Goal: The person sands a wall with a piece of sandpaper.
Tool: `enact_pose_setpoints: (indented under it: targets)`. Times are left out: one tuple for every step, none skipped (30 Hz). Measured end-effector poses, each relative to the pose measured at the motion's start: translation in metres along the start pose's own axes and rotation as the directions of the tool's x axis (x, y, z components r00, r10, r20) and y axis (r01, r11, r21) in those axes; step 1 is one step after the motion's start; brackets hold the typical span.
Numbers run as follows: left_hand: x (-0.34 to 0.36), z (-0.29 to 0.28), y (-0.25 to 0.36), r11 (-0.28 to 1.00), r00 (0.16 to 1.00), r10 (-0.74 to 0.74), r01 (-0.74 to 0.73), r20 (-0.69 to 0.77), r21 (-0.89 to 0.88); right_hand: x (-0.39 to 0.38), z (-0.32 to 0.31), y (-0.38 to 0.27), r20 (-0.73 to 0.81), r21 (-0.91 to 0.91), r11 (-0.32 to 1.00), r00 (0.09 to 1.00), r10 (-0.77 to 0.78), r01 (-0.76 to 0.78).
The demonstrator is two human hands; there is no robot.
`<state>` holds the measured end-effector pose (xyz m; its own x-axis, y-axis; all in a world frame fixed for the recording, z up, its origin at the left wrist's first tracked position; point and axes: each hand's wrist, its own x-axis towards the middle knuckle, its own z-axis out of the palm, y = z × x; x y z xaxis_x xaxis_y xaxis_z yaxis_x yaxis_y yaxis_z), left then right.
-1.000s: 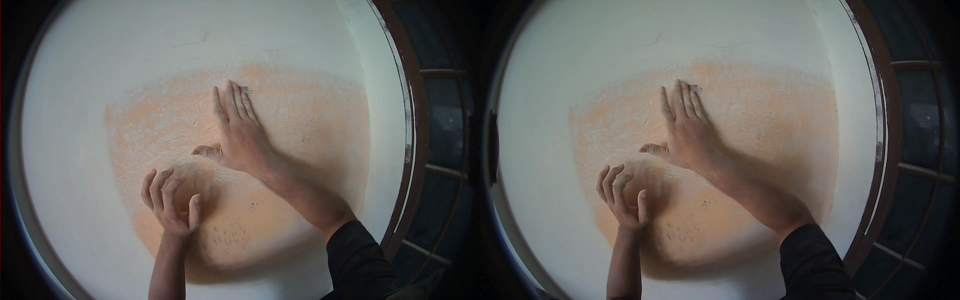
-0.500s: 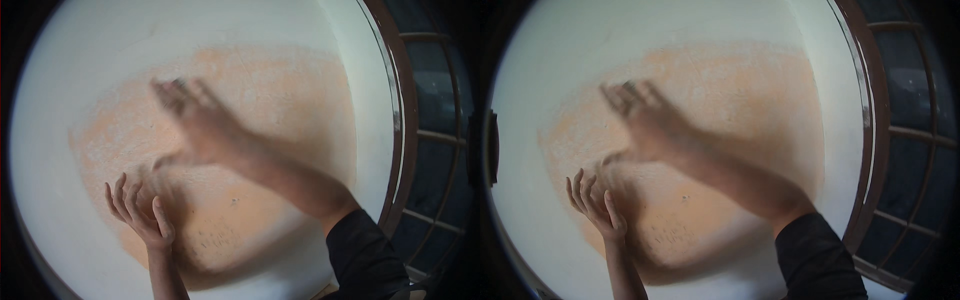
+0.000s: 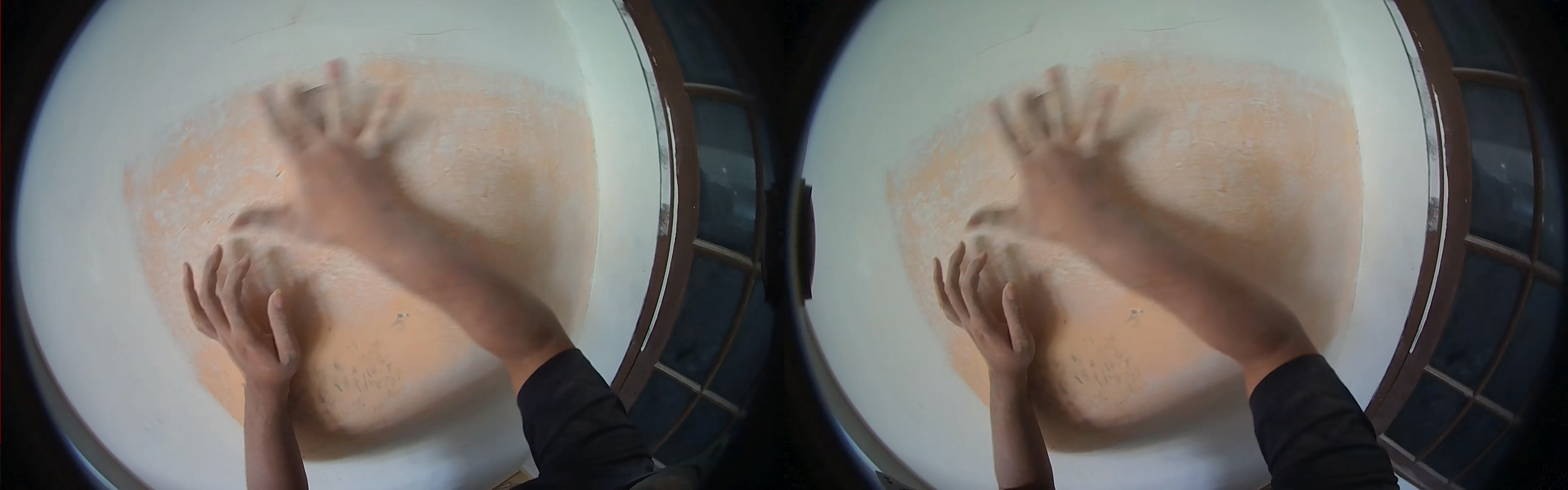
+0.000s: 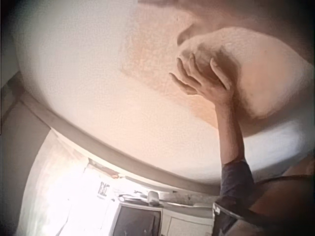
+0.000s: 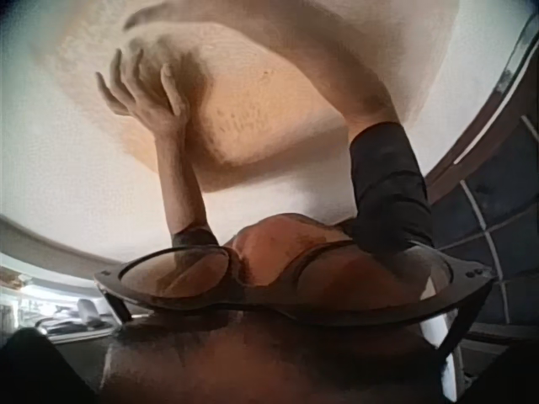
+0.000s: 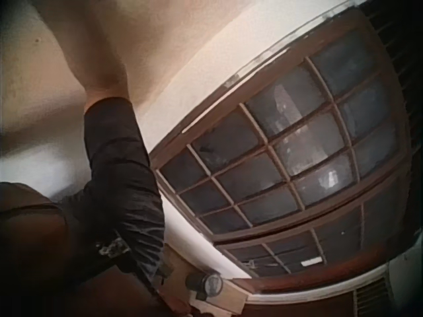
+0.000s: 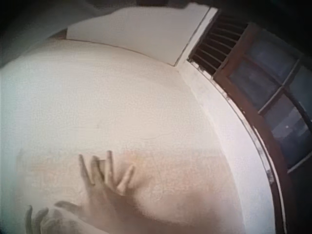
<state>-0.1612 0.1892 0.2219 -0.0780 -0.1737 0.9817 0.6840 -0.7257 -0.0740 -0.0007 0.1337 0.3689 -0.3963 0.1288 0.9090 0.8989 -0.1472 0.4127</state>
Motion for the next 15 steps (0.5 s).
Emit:
enact_pose_setpoints:
  targets:
    - [-0.001,-0.003,-0.002,0.999,1.000,0.017,-0.017,0.005,-0.032,-0.003,-0.007,0.011,0.008,0.041,0.990,0.991,0.131,-0.131]
    - [-0.001,-0.005,-0.006,0.998,0.999,0.035,-0.034,0.010,-0.057,-0.004,-0.008,0.030,0.037,-0.005,0.969,0.969,0.246,-0.246]
    - [0.000,-0.007,-0.002,0.998,1.000,0.016,-0.015,0.009,-0.060,-0.005,-0.006,0.047,0.055,-0.062,0.934,0.933,0.356,-0.352]
    - [0.001,-0.004,0.002,0.999,1.000,-0.003,0.002,-0.017,-0.053,-0.005,-0.003,0.061,0.045,-0.063,0.944,0.944,0.327,-0.324]
    - [0.002,-0.003,0.006,0.995,1.000,-0.005,0.004,-0.017,-0.102,-0.004,0.001,0.073,0.003,0.003,0.932,0.932,0.363,-0.363]
    - [0.004,0.001,0.007,0.987,1.000,0.008,-0.008,-0.004,-0.158,-0.005,0.004,0.081,-0.033,0.069,0.907,0.907,0.419,-0.416]
    - [0.002,0.002,0.004,0.987,1.000,-0.006,0.004,-0.010,-0.158,-0.001,0.015,0.058,-0.119,-0.021,0.950,0.944,0.307,-0.311]
    - [0.000,0.002,-0.002,0.986,1.000,-0.003,0.002,-0.003,-0.164,0.005,0.014,0.027,-0.057,0.040,0.988,0.987,0.153,-0.151]
    - [0.002,0.000,-0.004,0.981,1.000,-0.009,0.004,-0.028,-0.193,0.012,0.004,0.001,-0.008,0.100,0.995,1.000,-0.002,0.003]
    - [0.001,0.000,-0.006,0.977,0.999,-0.021,0.010,-0.050,-0.215,0.016,0.009,-0.022,0.007,0.089,0.985,0.989,-0.146,0.145]
    - [-0.003,0.000,-0.010,0.976,0.995,-0.051,0.033,-0.080,-0.214,0.018,0.015,-0.037,0.020,0.092,0.951,0.954,-0.299,0.296]
    - [-0.003,0.001,-0.010,0.975,0.996,-0.054,0.036,-0.076,-0.217,0.020,0.014,-0.034,0.026,0.092,0.951,0.954,-0.298,0.294]
    - [-0.003,0.000,-0.011,0.976,0.996,-0.043,0.027,-0.072,-0.214,0.025,0.015,-0.029,0.017,0.103,0.941,0.946,-0.325,0.322]
    - [-0.005,-0.002,-0.014,0.977,0.997,-0.037,0.021,-0.071,-0.212,0.026,0.014,-0.026,0.010,0.112,0.929,0.935,-0.356,0.352]
    - [-0.008,-0.001,-0.016,0.973,0.996,-0.025,0.004,-0.088,-0.230,0.022,0.002,-0.016,0.028,0.154,0.945,0.955,-0.297,0.289]
